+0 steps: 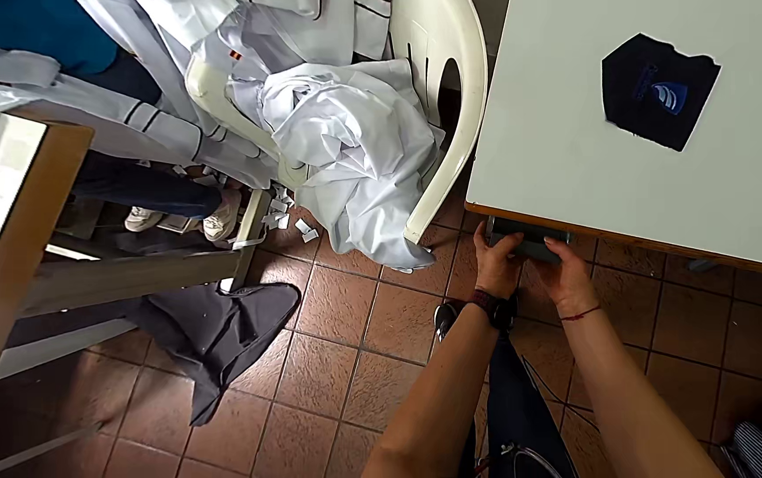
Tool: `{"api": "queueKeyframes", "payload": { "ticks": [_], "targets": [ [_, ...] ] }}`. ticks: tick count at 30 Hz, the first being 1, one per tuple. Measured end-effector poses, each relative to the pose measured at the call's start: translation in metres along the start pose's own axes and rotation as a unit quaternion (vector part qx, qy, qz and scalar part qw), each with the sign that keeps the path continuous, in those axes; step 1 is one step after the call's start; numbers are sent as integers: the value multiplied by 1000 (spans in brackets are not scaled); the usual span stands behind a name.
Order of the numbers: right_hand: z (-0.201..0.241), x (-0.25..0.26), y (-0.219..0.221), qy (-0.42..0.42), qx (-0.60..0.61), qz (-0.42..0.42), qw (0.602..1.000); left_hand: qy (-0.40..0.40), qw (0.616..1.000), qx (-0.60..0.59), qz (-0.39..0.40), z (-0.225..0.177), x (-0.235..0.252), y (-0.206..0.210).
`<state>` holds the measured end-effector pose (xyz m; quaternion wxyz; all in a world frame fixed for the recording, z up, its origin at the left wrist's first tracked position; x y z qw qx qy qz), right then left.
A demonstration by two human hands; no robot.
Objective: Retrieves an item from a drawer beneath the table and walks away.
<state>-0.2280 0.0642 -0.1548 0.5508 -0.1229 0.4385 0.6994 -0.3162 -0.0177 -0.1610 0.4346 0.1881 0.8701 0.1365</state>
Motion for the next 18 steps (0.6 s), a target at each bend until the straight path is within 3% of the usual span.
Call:
{"api": "queueKeyframes", "payload": {
  "ticks": [4, 6, 9, 18],
  "targets": [
    [-3, -19, 1, -9, -47, -58, 997, -22, 999, 32, -32, 6, -17, -8],
    [-13, -38, -14, -8, -56, -52, 997, -28, 999, 42, -14, 21, -37, -24],
    [-29, -63, -39, -10, -30, -32, 999, -40, 998, -34, -36, 43, -60, -44],
    [-54, -89, -67, 12, -4, -45, 999, -55, 996, -41, -52, 61, -85, -74]
  ]
}}
Point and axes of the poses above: each hand's wrist, its own x-axis towards the middle knuckle, its own y-axis out of the palm, z = x × y, the point moved 6 cm from there along x, towards the middle knuckle, and after that the axes turned 13 degrees about x, right-handed, at the moved point
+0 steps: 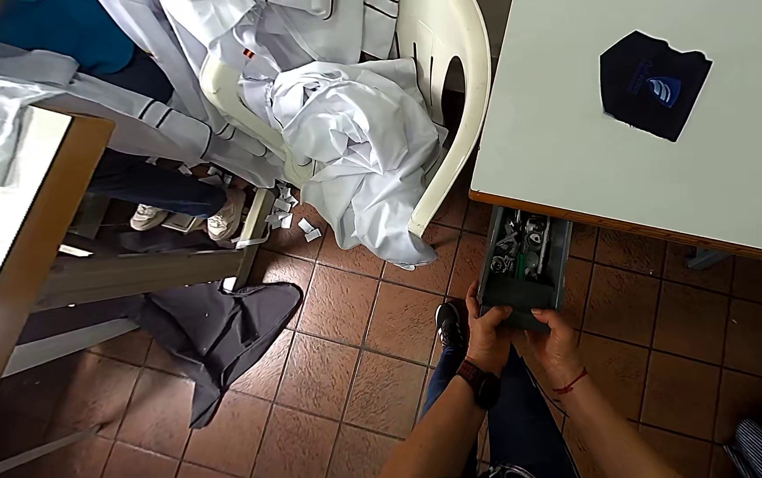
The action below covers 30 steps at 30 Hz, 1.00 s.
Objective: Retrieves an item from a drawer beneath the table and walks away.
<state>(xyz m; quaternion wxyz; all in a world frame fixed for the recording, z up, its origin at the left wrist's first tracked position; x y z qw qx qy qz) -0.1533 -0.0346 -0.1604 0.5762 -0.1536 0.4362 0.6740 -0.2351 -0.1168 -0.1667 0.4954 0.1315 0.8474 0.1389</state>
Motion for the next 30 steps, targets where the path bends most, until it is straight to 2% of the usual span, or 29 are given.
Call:
{"api": "queueKeyframes", "payload": {
  "ticks": [3, 6, 7, 9, 11, 12, 13, 14, 16, 18, 20, 22, 25, 27, 30],
  "targets": [
    [-6, -2, -10, 32, -29, 15, 999, -9, 1000, 7, -4, 5, -2, -8],
    [19, 2, -8, 46, -201, 50, 977, -11, 1000, 5, -1, 4, 0, -10],
    [41, 2, -4, 6, -292, 56, 955, -12, 1000, 5, 2, 2, 0, -10],
    [90, -4, 11, -174, -430, 52, 884, -20, 1000, 5, 6, 0, -2, -9],
    [122, -14, 43, -393, -484, 101, 775, -29, 1000, 8, 8, -1, -4, -9],
    [125, -14, 64, -449, -497, 153, 727, -35, 999, 13, 7, 0, -4, -10],
    [120, -11, 88, -457, -524, 216, 686, -42, 999, 16, 7, 0, -5, -11],
    [107, -4, 109, -430, -567, 274, 647, -45, 999, 23, 11, 0, -5, -12],
    [73, 17, 143, -334, -668, 346, 568, -45, 998, 36, 12, -1, -6, -11],
    [44, 34, 159, -237, -748, 360, 504, -44, 998, 40, 14, -4, -7, -11],
    [31, 44, 162, -215, -786, 349, 462, -43, 998, 43, 12, -4, -7, -11],
    [30, 49, 158, -228, -791, 349, 448, -42, 998, 38, 15, -3, -6, -10],
    [39, 46, 151, -243, -774, 372, 451, -42, 998, 34, 14, -1, -6, -9],
    [51, 35, 150, -270, -743, 375, 484, -47, 998, 39, 8, -2, -7, -8],
    [74, 20, 140, -343, -673, 347, 555, -51, 998, 37, 4, -4, -8, -8]
  ]
}}
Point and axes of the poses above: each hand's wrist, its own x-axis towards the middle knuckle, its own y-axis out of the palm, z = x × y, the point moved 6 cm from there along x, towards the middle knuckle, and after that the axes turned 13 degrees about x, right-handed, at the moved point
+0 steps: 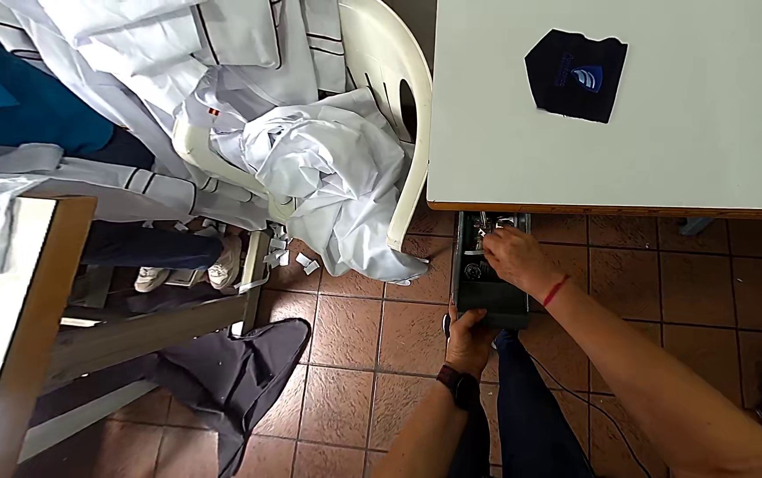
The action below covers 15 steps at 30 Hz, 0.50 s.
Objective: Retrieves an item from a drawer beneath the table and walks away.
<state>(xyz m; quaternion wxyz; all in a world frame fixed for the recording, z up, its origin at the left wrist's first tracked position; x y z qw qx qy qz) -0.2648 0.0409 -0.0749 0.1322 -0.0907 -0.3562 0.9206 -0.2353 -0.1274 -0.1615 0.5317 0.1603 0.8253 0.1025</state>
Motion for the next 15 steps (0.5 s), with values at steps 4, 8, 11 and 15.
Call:
{"api": "queueKeyframes", "payload": {
  "ticks": [4, 8, 11, 15],
  "targets": [
    [-4, -23, -18, 89, 196, -62, 975, -4, 1000, -9, 3, 1, 0, 0],
    [-13, -42, -15, 220, 466, -84, 853, -7, 1000, -9, -2, -1, -2, 0],
    [-22, -58, -28, 242, 479, -145, 832, -8, 1000, -6, 2, 0, -2, 1],
    [-41, -78, -63, 253, 461, -276, 804, -7, 1000, -15, 4, 0, -1, 0]
  ]
}}
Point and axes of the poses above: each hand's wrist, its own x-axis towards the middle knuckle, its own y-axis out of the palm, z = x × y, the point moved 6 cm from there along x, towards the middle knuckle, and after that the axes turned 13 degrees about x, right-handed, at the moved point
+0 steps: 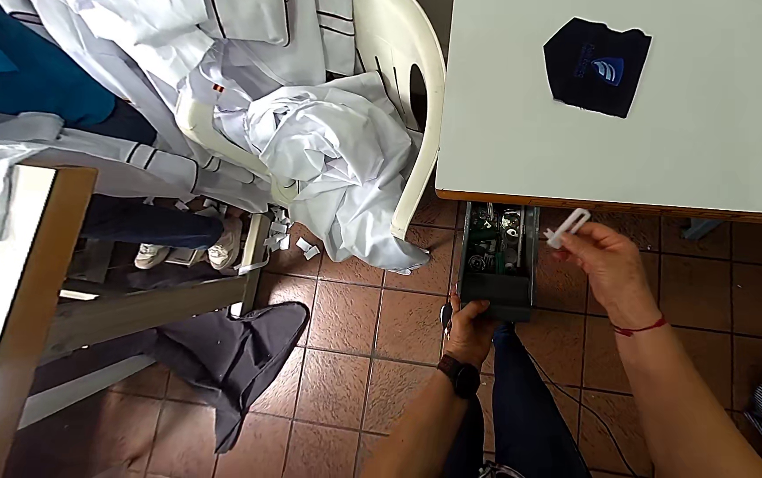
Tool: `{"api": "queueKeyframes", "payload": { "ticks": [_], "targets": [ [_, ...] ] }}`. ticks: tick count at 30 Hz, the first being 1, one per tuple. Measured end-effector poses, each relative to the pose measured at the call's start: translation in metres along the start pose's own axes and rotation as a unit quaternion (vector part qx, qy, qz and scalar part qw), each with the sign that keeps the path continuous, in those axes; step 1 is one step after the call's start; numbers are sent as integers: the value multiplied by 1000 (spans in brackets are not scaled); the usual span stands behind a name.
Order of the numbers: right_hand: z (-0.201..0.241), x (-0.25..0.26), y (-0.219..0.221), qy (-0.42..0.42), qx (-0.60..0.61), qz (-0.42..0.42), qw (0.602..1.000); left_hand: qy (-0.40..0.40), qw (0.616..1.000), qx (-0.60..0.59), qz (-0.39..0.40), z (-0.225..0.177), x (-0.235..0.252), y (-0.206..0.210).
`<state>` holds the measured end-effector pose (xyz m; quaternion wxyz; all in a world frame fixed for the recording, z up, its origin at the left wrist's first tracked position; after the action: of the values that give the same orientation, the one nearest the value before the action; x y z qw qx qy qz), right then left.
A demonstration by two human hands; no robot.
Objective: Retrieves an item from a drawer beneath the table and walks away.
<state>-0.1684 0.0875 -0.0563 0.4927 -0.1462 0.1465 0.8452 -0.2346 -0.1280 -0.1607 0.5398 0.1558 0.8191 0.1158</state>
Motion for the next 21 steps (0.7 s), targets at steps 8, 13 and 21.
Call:
{"api": "queueKeyframes", "payload": {
  "ticks": [8, 13, 21],
  "targets": [
    [-24, -11, 33, 151, 185, 53, 970, 3, 1000, 0, 5, 2, 2, -1],
    [-32, -10, 48, 67, -8, 71, 995, -4, 1000, -6, 2, 1, 2, -2],
    [-39, 0, 123, 98, -639, 289, 706, 1, 1000, -11, 14, 1, 2, -1]
  ]
}}
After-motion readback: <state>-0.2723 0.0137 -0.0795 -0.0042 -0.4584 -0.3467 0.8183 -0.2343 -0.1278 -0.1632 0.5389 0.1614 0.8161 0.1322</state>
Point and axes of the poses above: each hand's wrist, its own x-axis towards the middle knuckle, its own y-axis out of the palm, z = x × y, the point moved 6 cm from there along x, towards the middle knuckle, and after that the axes turned 13 degrees about x, right-handed, at the moved point
